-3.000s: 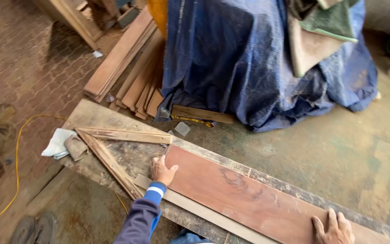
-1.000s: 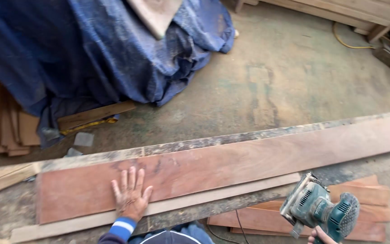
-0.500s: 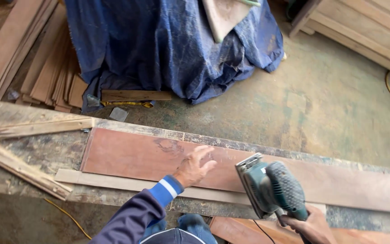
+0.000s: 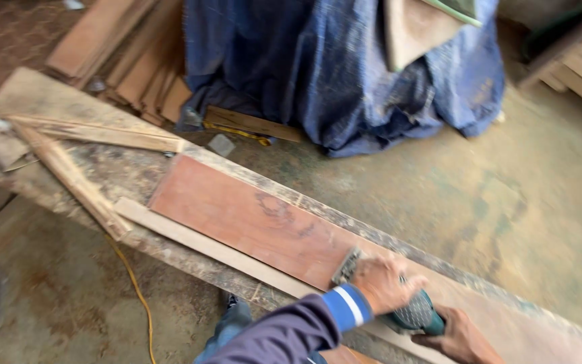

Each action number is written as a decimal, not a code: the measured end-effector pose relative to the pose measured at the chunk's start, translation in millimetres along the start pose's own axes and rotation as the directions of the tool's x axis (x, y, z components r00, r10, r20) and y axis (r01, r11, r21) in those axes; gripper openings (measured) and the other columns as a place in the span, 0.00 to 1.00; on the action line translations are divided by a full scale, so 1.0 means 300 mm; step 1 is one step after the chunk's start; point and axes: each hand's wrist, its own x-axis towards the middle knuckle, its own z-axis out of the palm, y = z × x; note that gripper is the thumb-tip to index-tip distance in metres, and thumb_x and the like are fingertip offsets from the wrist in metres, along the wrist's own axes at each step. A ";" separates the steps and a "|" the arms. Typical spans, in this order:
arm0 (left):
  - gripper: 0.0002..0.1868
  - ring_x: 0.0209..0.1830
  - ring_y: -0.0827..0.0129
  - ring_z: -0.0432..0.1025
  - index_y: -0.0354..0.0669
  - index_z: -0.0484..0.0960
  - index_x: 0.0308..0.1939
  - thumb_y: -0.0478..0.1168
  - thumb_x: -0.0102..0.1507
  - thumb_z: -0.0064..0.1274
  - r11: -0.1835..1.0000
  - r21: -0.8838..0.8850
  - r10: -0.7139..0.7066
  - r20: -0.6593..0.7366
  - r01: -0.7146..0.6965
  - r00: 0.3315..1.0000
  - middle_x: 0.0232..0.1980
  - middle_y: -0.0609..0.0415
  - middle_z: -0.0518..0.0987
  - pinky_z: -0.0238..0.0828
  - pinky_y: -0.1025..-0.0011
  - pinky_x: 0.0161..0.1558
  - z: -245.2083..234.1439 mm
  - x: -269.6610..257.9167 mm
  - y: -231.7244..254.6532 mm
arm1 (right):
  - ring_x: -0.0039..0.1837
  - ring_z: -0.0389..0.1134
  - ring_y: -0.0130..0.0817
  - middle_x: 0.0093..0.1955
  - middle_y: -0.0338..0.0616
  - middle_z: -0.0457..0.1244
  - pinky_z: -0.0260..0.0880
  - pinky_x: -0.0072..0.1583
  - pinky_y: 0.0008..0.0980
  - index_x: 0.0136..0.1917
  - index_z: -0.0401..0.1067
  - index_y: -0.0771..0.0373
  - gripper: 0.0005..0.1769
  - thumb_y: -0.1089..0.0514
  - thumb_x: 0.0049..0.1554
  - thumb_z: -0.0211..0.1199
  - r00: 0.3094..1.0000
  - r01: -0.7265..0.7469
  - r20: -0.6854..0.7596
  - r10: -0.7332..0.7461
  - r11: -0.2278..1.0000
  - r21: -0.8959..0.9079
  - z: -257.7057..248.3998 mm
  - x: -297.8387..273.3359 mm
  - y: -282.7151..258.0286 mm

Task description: Sanding and wiping down a wooden board in a workshop.

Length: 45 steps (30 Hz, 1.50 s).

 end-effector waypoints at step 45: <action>0.24 0.35 0.46 0.78 0.38 0.83 0.26 0.55 0.65 0.53 0.988 0.134 0.122 -0.333 -0.081 0.935 0.30 0.37 0.81 0.74 0.52 0.42 -0.539 -0.139 -0.350 | 0.47 0.76 0.53 0.41 0.56 0.73 0.74 0.52 0.46 0.47 0.80 0.59 0.22 0.51 0.39 0.77 0.986 0.163 0.061 -0.152 0.955 -0.248 0.146 0.135 -0.783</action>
